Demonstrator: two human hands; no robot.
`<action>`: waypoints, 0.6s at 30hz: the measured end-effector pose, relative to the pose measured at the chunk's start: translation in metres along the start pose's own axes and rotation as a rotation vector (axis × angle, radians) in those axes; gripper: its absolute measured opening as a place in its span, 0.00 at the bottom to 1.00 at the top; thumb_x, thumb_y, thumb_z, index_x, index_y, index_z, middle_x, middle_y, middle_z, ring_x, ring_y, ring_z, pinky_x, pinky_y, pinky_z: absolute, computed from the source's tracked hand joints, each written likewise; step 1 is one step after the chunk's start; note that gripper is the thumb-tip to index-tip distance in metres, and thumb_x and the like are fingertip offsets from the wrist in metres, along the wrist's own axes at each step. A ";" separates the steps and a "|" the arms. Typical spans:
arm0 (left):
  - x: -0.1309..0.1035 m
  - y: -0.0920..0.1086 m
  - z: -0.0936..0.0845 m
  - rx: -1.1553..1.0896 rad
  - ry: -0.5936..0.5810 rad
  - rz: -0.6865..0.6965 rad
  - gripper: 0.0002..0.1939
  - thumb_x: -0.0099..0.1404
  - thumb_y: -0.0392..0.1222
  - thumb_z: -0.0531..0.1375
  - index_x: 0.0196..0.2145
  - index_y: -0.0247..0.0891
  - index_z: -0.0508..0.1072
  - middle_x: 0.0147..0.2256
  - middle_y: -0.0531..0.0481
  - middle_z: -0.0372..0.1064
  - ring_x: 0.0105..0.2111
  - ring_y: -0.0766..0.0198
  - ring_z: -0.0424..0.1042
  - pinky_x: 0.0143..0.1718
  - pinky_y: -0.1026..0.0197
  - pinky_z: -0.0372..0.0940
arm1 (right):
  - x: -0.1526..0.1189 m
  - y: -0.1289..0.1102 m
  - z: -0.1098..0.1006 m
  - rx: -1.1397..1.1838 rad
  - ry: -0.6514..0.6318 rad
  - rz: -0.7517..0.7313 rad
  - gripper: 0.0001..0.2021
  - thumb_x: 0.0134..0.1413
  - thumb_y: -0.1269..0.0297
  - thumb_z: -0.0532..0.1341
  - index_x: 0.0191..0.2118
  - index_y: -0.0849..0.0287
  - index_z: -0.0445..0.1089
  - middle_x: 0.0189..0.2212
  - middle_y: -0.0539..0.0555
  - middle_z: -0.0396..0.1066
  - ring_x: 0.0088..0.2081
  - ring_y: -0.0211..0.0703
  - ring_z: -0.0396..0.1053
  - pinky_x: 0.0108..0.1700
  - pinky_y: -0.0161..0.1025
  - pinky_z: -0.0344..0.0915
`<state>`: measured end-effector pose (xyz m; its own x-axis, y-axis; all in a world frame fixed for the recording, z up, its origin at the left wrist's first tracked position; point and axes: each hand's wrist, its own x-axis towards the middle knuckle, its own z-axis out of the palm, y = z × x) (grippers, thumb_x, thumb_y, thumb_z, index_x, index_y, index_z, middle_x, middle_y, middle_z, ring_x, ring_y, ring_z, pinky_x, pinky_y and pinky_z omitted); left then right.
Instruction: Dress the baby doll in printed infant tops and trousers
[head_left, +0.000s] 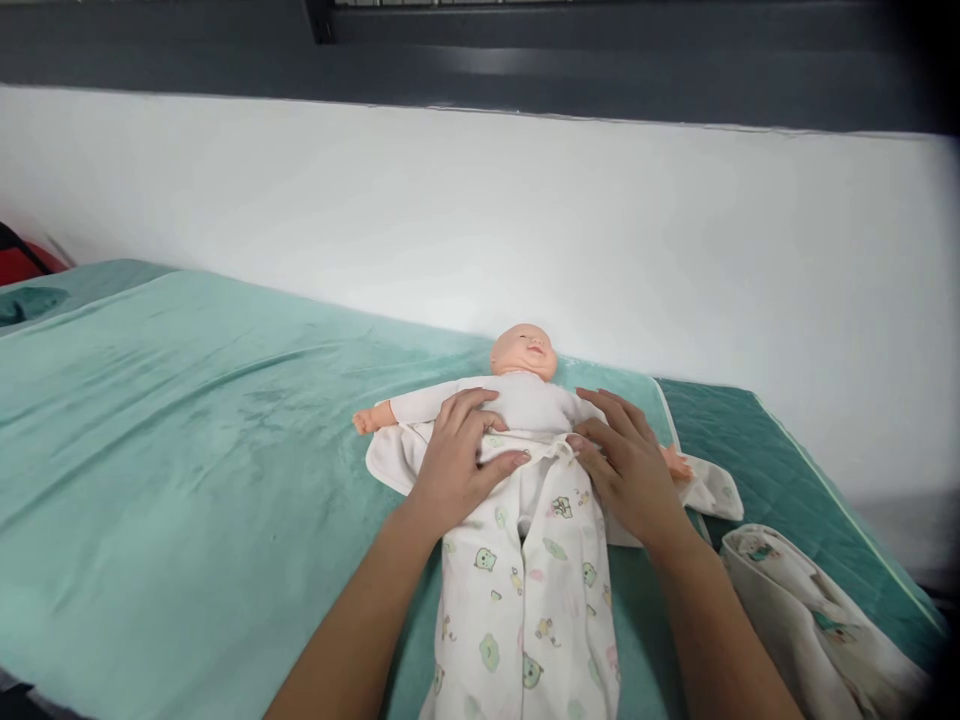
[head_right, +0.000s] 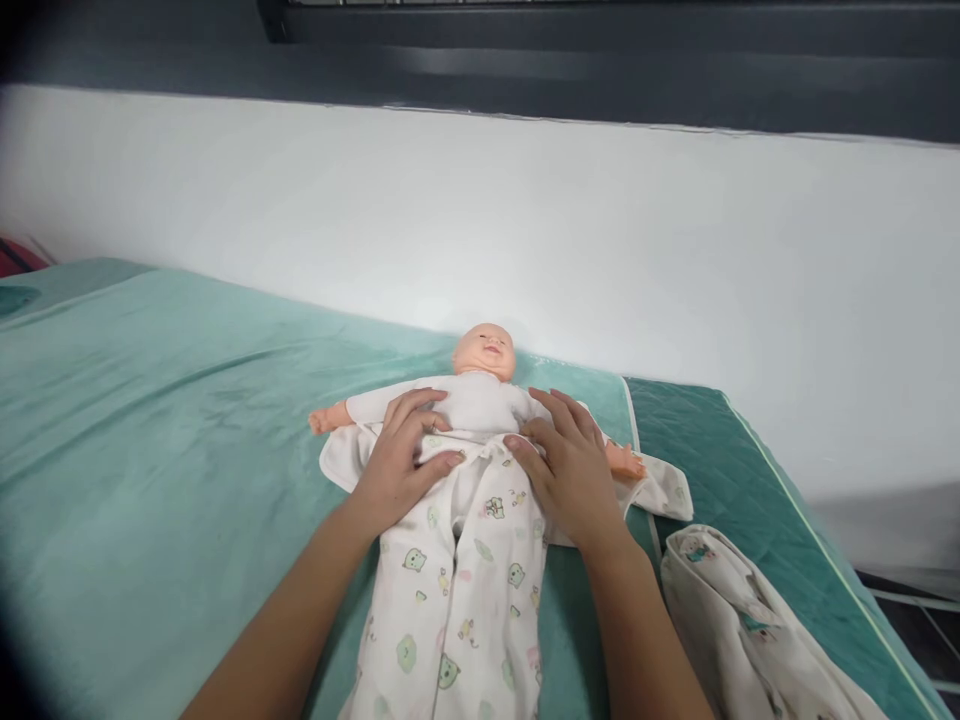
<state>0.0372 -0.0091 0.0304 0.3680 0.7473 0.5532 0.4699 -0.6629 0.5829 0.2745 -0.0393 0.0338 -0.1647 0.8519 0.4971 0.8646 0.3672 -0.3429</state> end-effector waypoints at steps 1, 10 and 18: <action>0.000 -0.001 0.000 -0.008 -0.014 -0.002 0.16 0.62 0.52 0.63 0.42 0.43 0.65 0.58 0.43 0.60 0.60 0.52 0.55 0.60 0.45 0.56 | 0.000 -0.001 0.000 0.000 0.003 0.006 0.11 0.65 0.55 0.54 0.35 0.52 0.68 0.61 0.52 0.62 0.64 0.58 0.53 0.61 0.60 0.55; 0.002 0.009 -0.002 0.050 -0.009 0.148 0.15 0.59 0.41 0.66 0.31 0.41 0.60 0.55 0.45 0.64 0.59 0.50 0.57 0.56 0.45 0.58 | 0.000 -0.025 -0.003 0.192 0.048 0.005 0.11 0.60 0.55 0.60 0.47 0.49 0.64 0.65 0.55 0.54 0.63 0.57 0.54 0.59 0.58 0.59; -0.006 0.008 0.003 0.307 0.063 0.332 0.08 0.63 0.37 0.58 0.29 0.41 0.61 0.28 0.50 0.67 0.34 0.58 0.62 0.36 0.54 0.58 | 0.002 -0.034 -0.002 0.226 -0.038 -0.145 0.12 0.57 0.53 0.64 0.38 0.52 0.63 0.64 0.55 0.55 0.63 0.59 0.51 0.59 0.57 0.56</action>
<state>0.0411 -0.0188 0.0305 0.4935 0.4862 0.7212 0.5547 -0.8146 0.1696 0.2461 -0.0507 0.0481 -0.3006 0.7961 0.5252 0.7037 0.5569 -0.4412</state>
